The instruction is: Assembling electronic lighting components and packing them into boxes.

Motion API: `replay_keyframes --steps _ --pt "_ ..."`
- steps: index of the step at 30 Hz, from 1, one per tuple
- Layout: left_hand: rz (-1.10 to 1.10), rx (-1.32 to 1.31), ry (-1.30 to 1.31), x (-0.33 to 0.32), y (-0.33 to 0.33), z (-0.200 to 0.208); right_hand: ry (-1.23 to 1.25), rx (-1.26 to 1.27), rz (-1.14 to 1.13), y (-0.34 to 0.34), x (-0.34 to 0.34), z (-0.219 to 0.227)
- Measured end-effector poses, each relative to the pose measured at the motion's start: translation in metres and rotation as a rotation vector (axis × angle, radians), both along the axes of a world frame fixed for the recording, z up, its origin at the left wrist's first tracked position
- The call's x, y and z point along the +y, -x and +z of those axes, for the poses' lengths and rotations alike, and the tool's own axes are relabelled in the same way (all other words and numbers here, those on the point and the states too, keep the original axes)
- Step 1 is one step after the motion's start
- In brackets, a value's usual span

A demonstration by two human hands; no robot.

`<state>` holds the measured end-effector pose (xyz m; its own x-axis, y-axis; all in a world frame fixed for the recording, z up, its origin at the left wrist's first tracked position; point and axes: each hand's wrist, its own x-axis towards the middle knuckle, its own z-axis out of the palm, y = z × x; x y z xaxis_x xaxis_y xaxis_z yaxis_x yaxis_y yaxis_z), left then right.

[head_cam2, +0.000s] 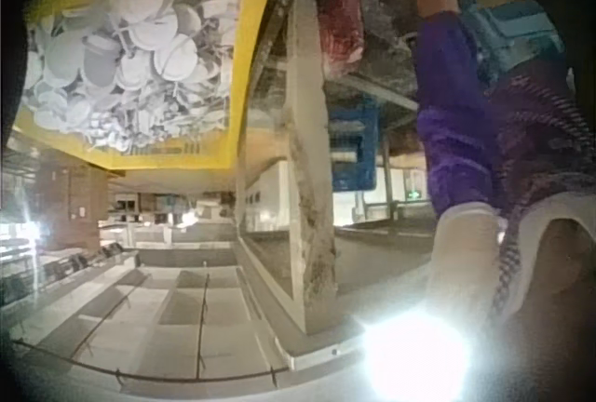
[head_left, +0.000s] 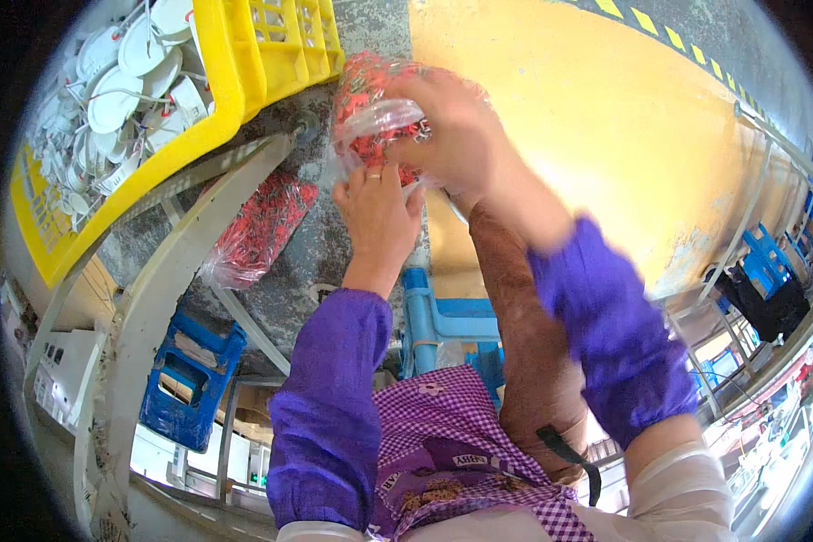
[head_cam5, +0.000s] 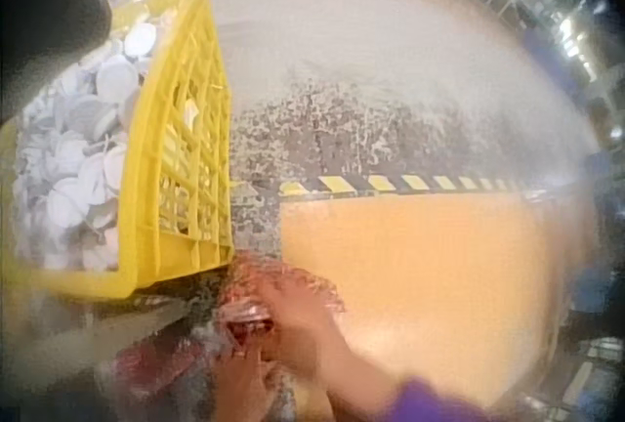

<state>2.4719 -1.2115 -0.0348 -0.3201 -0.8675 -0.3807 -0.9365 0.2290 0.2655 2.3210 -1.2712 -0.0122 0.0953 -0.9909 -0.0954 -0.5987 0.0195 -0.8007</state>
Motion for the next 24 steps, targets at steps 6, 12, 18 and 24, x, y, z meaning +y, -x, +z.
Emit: replay_keyframes --steps 6,12,18,24 --pt "0.246 0.332 -0.098 -0.035 0.081 -0.043 -0.353 -0.433 -0.394 -0.040 0.134 0.143" --pt "0.888 0.959 -0.442 -0.041 0.128 -0.038 -0.709 -0.523 -0.830 -0.053 0.156 0.078" --pt "0.956 0.820 -0.402 -0.001 0.080 -0.038 -0.733 -0.613 -1.158 -0.045 0.152 0.052" --pt "0.998 0.661 -0.349 -0.001 0.038 0.026 -0.888 -0.668 -1.314 -0.033 0.162 0.029"
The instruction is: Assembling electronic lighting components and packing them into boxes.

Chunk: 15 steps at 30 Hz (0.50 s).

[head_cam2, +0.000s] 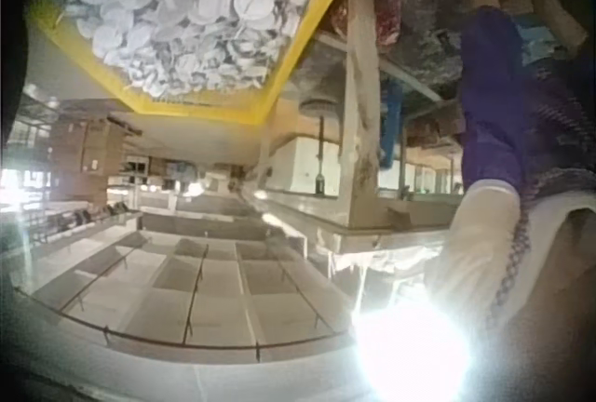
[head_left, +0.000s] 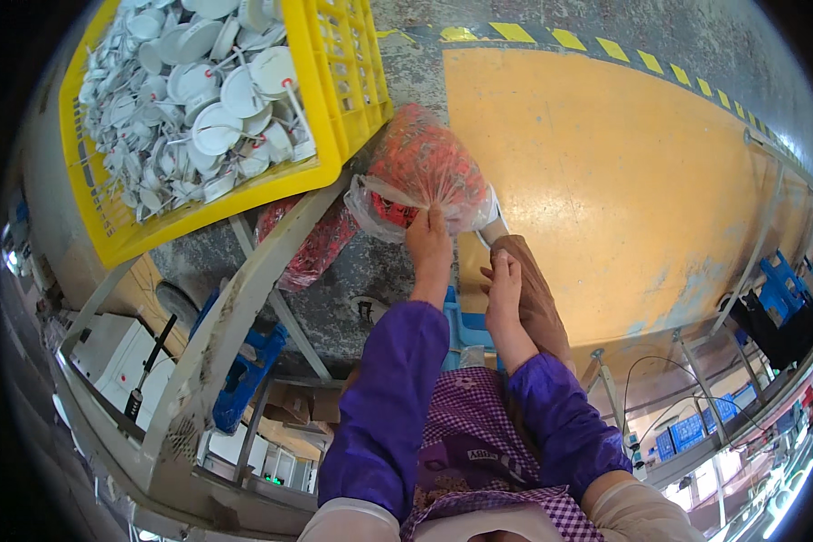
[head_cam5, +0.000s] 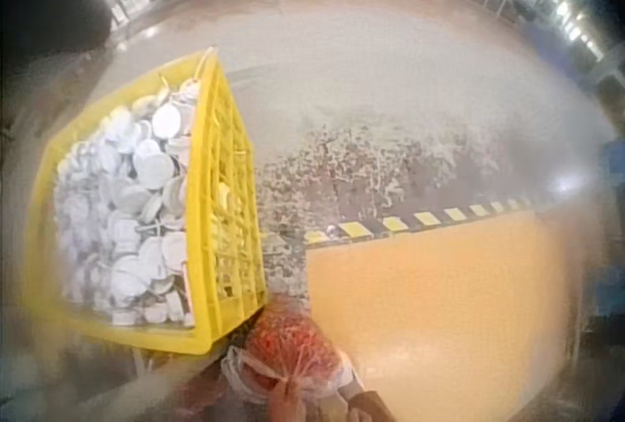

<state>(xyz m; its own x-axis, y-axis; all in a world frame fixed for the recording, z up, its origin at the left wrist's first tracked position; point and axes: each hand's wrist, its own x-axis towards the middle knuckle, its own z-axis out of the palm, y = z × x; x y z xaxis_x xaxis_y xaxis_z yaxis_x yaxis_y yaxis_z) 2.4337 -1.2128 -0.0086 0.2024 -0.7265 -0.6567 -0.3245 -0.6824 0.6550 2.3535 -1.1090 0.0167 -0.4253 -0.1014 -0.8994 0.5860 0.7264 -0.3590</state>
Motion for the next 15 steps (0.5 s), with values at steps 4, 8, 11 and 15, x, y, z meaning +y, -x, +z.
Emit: replay_keyframes --steps 4,8,11,15 --pt "-0.019 0.006 0.035 0.014 -0.030 0.059 -0.068 -0.021 -0.023 -0.014 -0.004 0.003" --pt "-0.150 0.101 -0.010 0.010 0.001 0.170 0.340 -0.031 -0.182 0.042 0.065 -0.058" --pt "-0.210 0.146 -0.042 0.025 -0.014 0.257 0.352 -0.300 -0.184 0.066 0.075 -0.035" --pt "-0.260 0.232 -0.060 0.029 -0.018 0.395 0.222 -0.058 0.097 0.141 0.040 0.062"
